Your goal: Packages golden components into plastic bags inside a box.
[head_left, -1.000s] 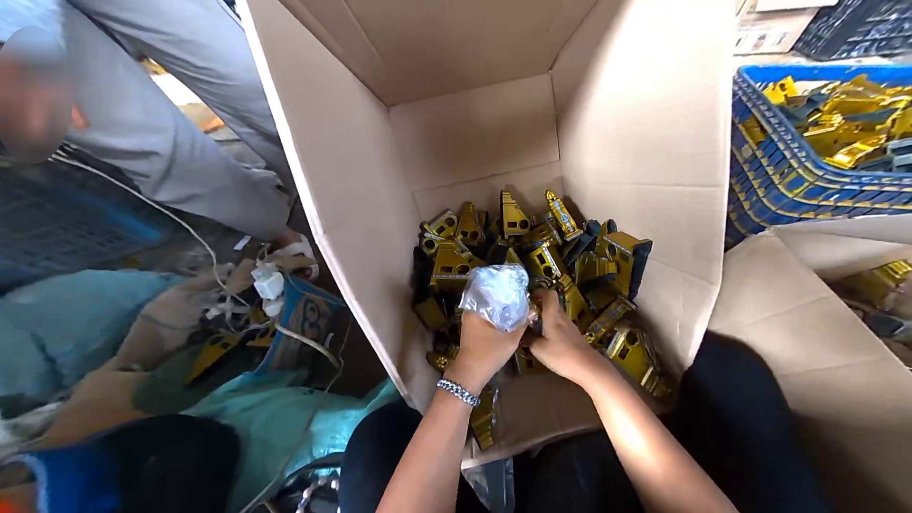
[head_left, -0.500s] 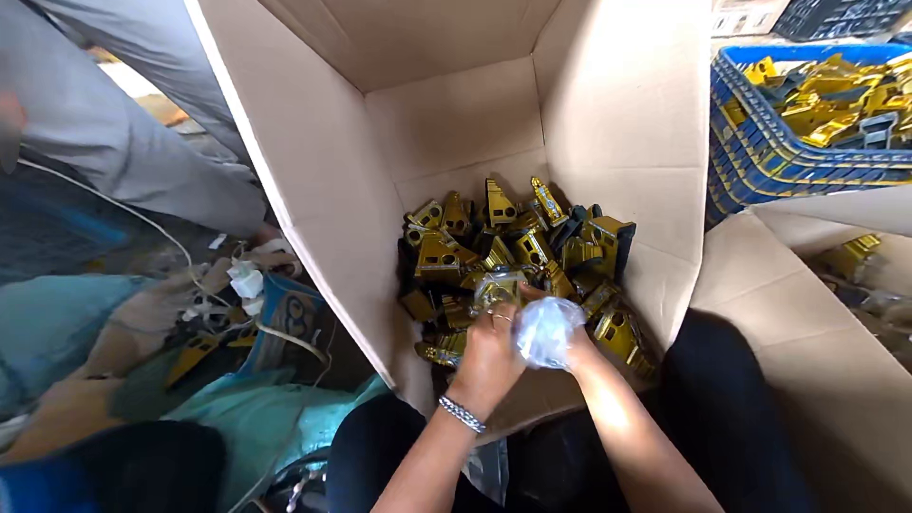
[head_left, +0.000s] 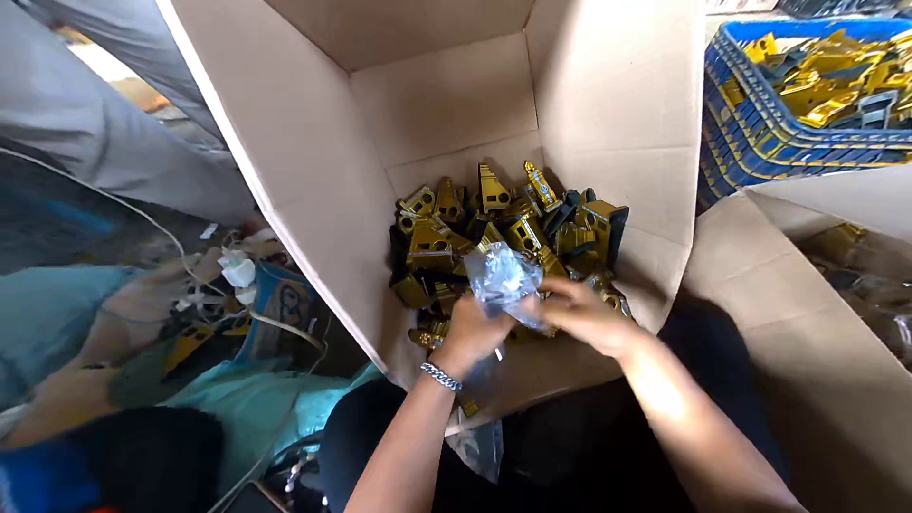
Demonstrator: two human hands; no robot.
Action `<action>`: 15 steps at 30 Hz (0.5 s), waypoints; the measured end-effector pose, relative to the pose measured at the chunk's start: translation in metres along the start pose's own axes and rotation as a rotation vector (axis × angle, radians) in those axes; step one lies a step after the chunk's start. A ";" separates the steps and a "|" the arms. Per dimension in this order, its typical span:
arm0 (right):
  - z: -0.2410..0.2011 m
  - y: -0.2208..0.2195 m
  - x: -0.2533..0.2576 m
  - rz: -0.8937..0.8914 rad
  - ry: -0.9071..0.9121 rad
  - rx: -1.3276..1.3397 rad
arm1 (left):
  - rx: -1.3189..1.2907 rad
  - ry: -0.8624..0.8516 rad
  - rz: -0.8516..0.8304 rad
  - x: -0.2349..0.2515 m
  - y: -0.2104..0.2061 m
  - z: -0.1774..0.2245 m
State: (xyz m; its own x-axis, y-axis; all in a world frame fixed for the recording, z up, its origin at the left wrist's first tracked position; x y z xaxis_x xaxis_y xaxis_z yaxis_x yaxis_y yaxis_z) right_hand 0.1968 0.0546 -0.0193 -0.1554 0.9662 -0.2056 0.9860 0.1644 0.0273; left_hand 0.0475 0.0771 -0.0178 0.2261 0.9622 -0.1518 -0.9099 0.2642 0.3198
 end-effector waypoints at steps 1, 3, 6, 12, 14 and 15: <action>0.000 -0.014 0.003 -0.041 0.012 -0.040 | -0.037 0.002 0.002 -0.003 -0.004 -0.001; 0.003 -0.016 0.006 -0.047 0.082 0.038 | -0.200 0.039 0.005 -0.006 -0.007 -0.005; 0.012 -0.012 -0.001 -0.113 0.106 0.203 | -0.391 0.153 -0.161 -0.012 -0.019 -0.003; 0.021 0.005 -0.008 0.035 0.046 0.204 | -0.196 0.210 -0.254 -0.001 -0.013 0.001; 0.020 0.005 -0.009 -0.022 0.050 0.240 | -0.135 0.200 -0.141 0.008 0.004 0.000; 0.017 0.008 -0.009 -0.024 0.070 0.245 | -0.145 0.177 -0.125 0.010 0.008 0.004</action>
State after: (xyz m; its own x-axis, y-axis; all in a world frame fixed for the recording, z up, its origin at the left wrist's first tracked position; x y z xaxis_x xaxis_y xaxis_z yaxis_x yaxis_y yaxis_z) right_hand 0.2070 0.0443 -0.0338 -0.1742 0.9754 -0.1349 0.9657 0.1425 -0.2169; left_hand 0.0435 0.0892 -0.0128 0.2869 0.8930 -0.3468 -0.9220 0.3556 0.1529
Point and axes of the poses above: each hand's wrist, its own x-axis towards the middle knuckle, its own y-axis out of the back of the hand, z = x × y, the point moved 10 cm from there along x, towards the middle knuckle
